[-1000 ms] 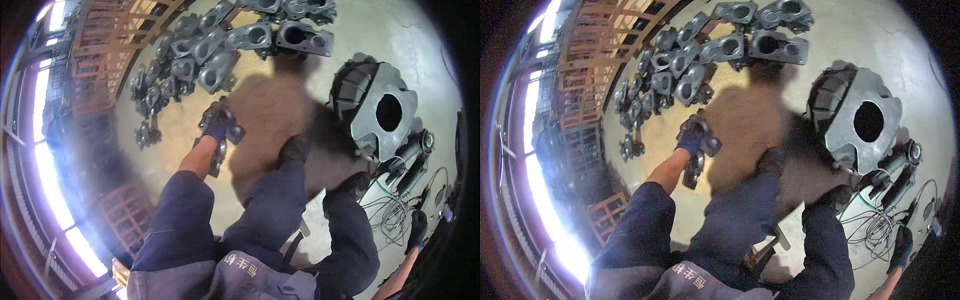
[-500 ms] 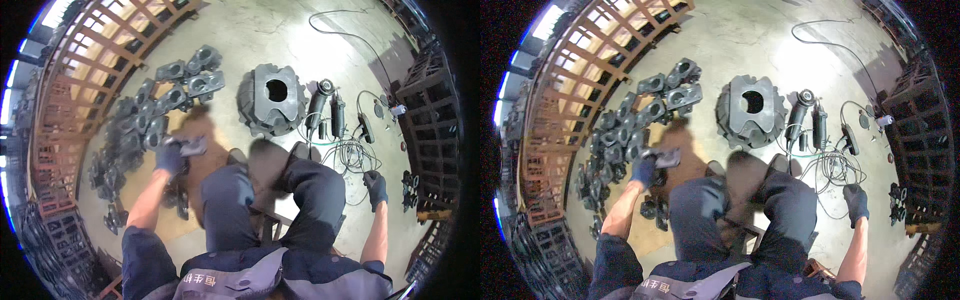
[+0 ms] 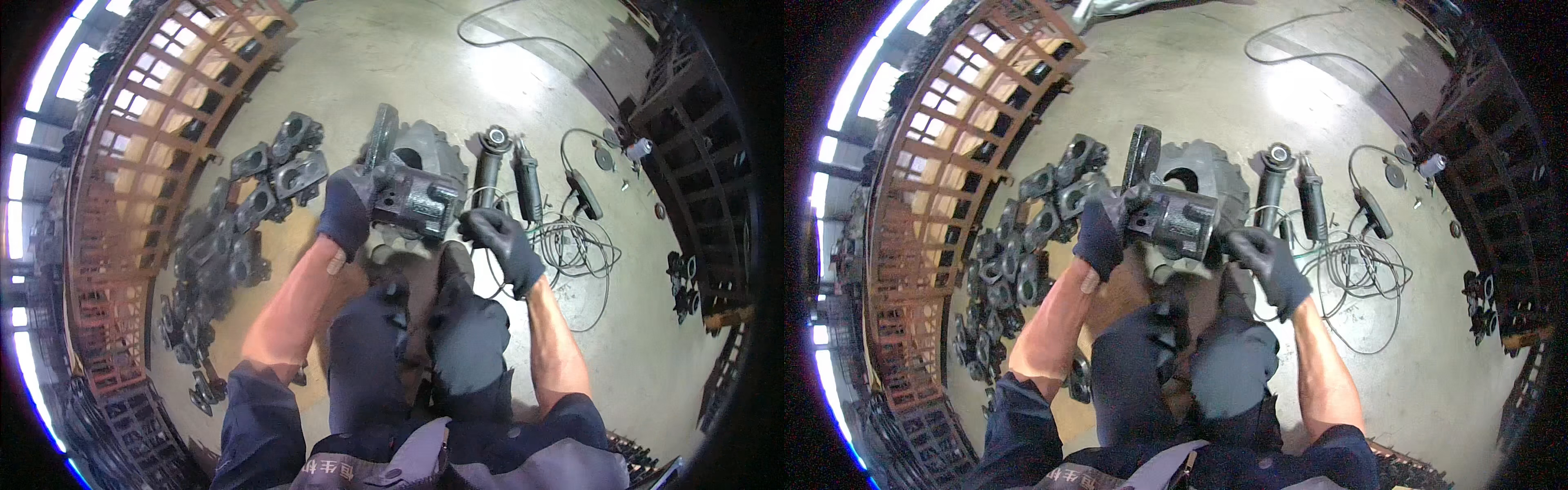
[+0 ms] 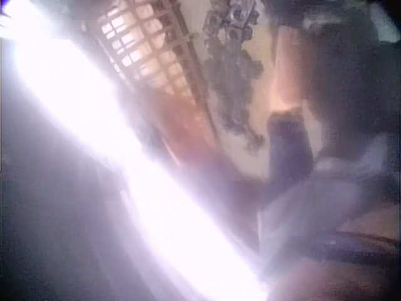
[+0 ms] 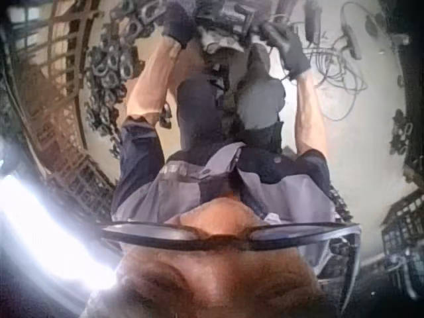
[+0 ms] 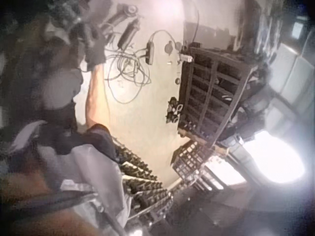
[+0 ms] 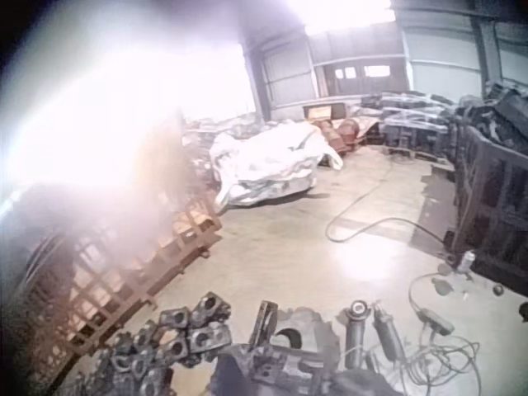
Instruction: The person sits on the floor and uses a handheld angle grinder to smooth the surfaces of metal engine parts. They pick up parts from a pile, grind them, inspect them, and place them on a wooden table.
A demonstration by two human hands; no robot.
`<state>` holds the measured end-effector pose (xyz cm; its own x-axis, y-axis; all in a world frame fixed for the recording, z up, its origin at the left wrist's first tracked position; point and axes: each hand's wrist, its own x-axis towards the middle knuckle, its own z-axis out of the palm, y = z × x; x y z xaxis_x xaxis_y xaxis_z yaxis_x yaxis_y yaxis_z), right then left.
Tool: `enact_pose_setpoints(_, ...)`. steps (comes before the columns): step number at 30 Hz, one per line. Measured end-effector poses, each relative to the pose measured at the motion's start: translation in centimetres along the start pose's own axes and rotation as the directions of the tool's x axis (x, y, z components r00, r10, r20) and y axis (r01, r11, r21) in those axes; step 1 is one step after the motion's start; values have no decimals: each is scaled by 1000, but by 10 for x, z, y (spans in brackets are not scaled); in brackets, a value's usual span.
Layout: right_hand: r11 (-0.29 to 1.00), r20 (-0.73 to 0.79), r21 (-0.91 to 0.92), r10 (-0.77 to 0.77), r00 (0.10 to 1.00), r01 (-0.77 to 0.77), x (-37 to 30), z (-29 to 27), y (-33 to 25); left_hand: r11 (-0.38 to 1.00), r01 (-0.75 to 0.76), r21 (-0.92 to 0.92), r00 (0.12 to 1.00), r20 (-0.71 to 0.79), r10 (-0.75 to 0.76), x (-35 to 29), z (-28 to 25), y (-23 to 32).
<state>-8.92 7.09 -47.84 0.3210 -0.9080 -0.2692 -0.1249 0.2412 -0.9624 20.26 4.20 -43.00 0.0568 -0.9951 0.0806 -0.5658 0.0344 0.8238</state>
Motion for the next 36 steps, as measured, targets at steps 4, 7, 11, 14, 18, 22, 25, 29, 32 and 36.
enact_pose_setpoints(4, 997, -16, -64, -39, 999, 38, 22, -9, 16, 939, 209, -273, 975, 128, -180, 21, 53, -34)
enact_pose_setpoints(7, 970, 6, -240, -25, 1000, 25, 35, -6, 36, 969, 94, -228, 994, 72, -79, 31, 76, -73)
enact_pose_setpoints(11, 998, -120, -6, 58, 991, -59, 71, 19, 84, 927, 330, -180, 942, 132, -310, 45, 68, -48)
enact_pose_setpoints(14, 981, -146, 73, 190, 971, -181, 112, 32, 104, 891, 435, -128, 897, 148, -416, 52, 58, -50)
enact_pose_setpoints(18, 947, 1, -206, 253, 967, -247, 160, 26, 119, 970, 35, 241, 985, 154, -74, 66, 53, -71)
enact_pose_setpoints(22, 881, 228, -473, 159, 961, -34, 178, 26, 80, 824, -332, 460, 936, 269, 227, 70, 42, -96)
enact_pose_setpoints(25, 840, 208, -540, 63, 976, 61, 187, 19, 91, 870, -283, 404, 945, 270, 183, 79, 51, -97)
enact_pose_setpoints(29, 776, 110, -629, 156, 982, -52, 190, 7, 98, 988, 125, -89, 967, 234, -101, 66, 60, -69)
enact_pose_setpoints(32, 884, -29, 121, 457, 889, -451, 182, 17, 89, 954, -215, 207, 964, 201, 174, 52, 63, -111)
enact_pose_setpoints(36, 930, 9, 235, 289, 957, -283, 167, 33, 94, 893, -297, 339, 952, 183, 247, 54, 61, -128)
